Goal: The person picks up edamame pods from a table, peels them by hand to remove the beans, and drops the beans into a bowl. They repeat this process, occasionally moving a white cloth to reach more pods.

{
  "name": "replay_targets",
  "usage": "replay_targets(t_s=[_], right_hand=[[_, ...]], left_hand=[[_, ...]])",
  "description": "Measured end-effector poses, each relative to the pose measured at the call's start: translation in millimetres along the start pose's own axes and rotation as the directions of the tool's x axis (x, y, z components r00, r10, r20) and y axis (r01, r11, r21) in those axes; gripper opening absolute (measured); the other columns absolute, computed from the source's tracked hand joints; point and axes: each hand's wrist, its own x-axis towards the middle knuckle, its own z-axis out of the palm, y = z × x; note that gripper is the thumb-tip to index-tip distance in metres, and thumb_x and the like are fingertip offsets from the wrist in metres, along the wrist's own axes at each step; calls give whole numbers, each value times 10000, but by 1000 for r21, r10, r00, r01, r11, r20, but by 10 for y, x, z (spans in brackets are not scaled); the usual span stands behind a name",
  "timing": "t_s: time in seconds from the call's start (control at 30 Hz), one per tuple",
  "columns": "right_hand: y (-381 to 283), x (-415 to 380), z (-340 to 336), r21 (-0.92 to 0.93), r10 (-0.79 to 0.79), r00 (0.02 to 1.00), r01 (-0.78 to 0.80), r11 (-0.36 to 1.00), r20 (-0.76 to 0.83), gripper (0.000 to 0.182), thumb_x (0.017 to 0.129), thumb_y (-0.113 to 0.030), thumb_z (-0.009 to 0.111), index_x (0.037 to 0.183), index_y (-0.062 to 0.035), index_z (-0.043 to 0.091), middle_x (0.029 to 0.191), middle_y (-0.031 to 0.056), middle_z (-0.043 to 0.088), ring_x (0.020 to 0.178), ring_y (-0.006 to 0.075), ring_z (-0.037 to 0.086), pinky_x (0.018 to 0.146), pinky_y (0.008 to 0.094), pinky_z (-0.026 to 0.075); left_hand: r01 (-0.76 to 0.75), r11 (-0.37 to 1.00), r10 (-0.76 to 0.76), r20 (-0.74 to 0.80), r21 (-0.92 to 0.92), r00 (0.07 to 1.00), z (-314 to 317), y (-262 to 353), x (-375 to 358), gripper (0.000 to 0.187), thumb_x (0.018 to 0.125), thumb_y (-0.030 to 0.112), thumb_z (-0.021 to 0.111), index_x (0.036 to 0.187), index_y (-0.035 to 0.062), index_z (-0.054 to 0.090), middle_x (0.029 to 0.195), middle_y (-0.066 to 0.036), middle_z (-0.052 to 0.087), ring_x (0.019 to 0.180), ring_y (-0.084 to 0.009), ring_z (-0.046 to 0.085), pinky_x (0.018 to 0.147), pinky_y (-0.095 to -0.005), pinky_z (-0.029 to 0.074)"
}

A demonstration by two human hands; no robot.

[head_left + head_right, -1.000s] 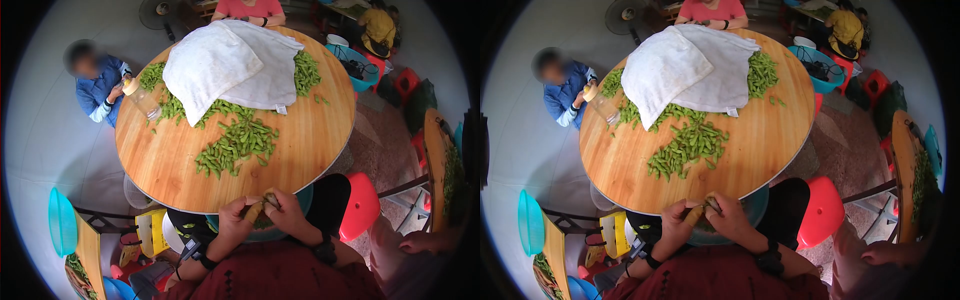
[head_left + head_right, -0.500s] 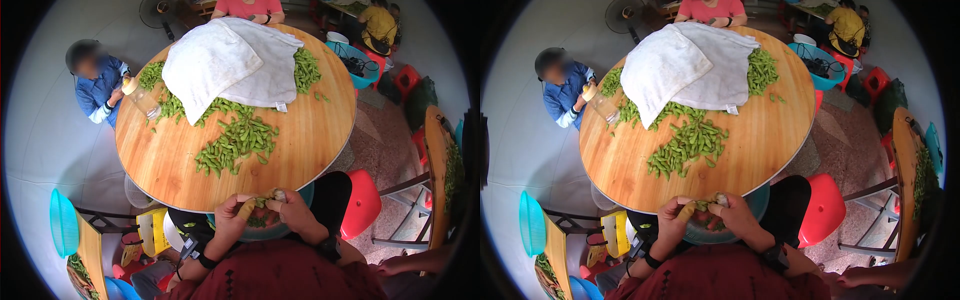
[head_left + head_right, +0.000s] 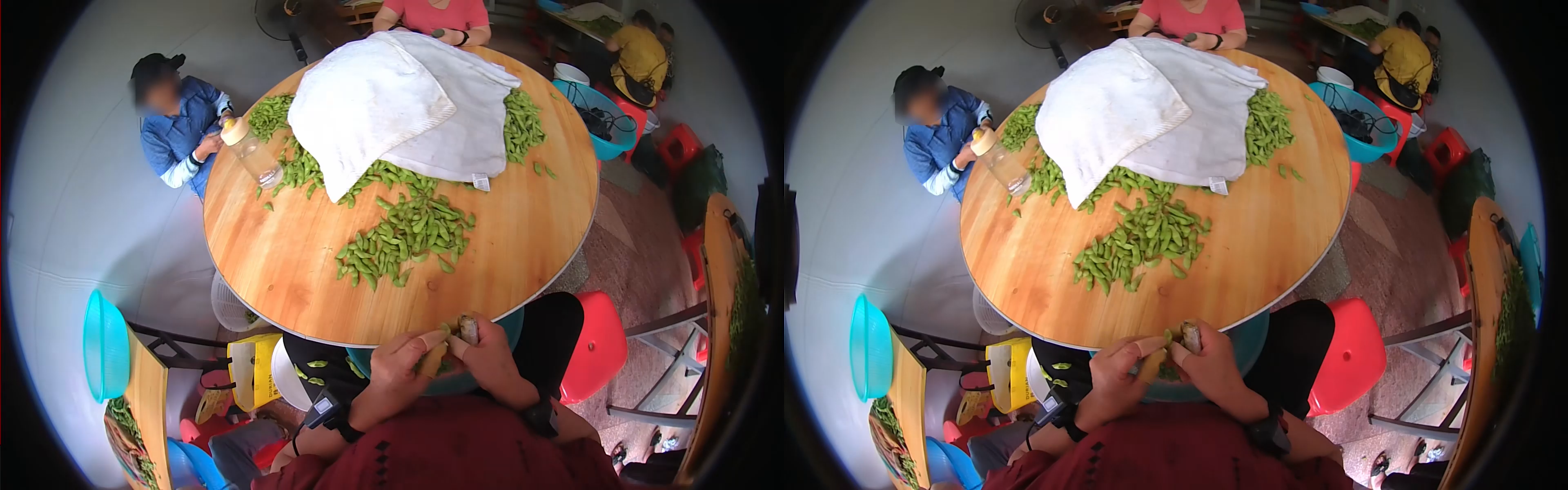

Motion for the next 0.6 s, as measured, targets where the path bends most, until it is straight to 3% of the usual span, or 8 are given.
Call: replay_targets(t_s=[0.07, 0.23, 0.3, 0.37, 0.43, 0.5, 0.57, 0.6], right_hand=[[-7, 2, 12, -59, -28, 999, 26, 998, -34, 138, 832, -56, 629, 955, -10, 584, 694, 45, 591, 529, 97, 553, 468, 242, 443], [206, 21, 71, -405, -316, 946, 315, 858, 65, 216, 750, -17, 599, 963, 4, 574, 828, 145, 602, 725, 260, 620, 653, 342, 493], [87, 3, 24, -449, -221, 958, 281, 848, 182, 202, 750, -27, 598, 948, 0, 574, 846, 152, 596, 766, 288, 611, 689, 357, 483], [42, 30, -43, -494, -120, 948, 259, 830, 295, 189, 749, -37, 597, 933, -4, 573, 864, 159, 589, 806, 315, 601, 725, 372, 473], [103, 20, -143, -432, -159, 909, 330, 839, 385, 152, 772, -64, 594, 912, -10, 570, 822, 157, 563, 794, 324, 592, 715, 385, 467], [96, 8, -219, -464, -172, 890, 375, 803, 423, 148, 781, -69, 592, 913, -6, 570, 834, 163, 564, 802, 334, 591, 720, 391, 468], [104, 1, -240, -493, -182, 865, 426, 759, 467, 145, 790, -74, 591, 915, -2, 570, 846, 170, 565, 810, 344, 590, 725, 397, 469], [137, 3, -230, -512, -178, 865, 431, 743, 470, 147, 798, -85, 591, 916, 0, 573, 876, 173, 572, 825, 347, 591, 735, 396, 470]], left_hand=[[24, 999, -24, 0, -21, 1000, 8, 3, -24, 243, 772, -19, 699, 1003, 52, 675, 922, -142, 692, 793, -264, 694, 678, -313, 553], [37, 997, -34, 45, -69, 998, 2, 3, -72, 207, 778, -12, 704, 974, 49, 677, 919, -134, 696, 795, -244, 696, 668, -299, 546], [162, 975, -143, 127, -154, 982, -88, 79, -73, 163, 788, -4, 704, 940, 47, 677, 912, -134, 698, 797, -218, 697, 656, -283, 535], [189, 975, -185, 40, -116, 982, -362, 3, -128, 115, 806, 17, 701, 917, 38, 677, 895, -131, 698, 777, -196, 695, 642, -278, 526], [413, 901, -424, 68, 134, 903, -830, -79, -120, 130, 780, 58, 728, 902, 50, 684, 896, -130, 684, 784, -239, 682, 657, -312, 526], [218, 689, -313, 13, 691, 950, -1116, -194, -79, 209, 719, 83, 734, 922, 61, 691, 886, -122, 657, 812, -311, 637, 705, -366, 525], [221, 695, -295, -9, 684, 955, -1021, -215, 43, 201, 713, 106, 725, 904, 56, 688, 886, -124, 650, 835, -323, 621, 732, -403, 514], [163, 820, -218, 37, 549, 975, -878, -285, 95, 196, 719, 82, 706, 911, 56, 684, 878, -126, 643, 833, -325, 616, 731, -403, 511]])
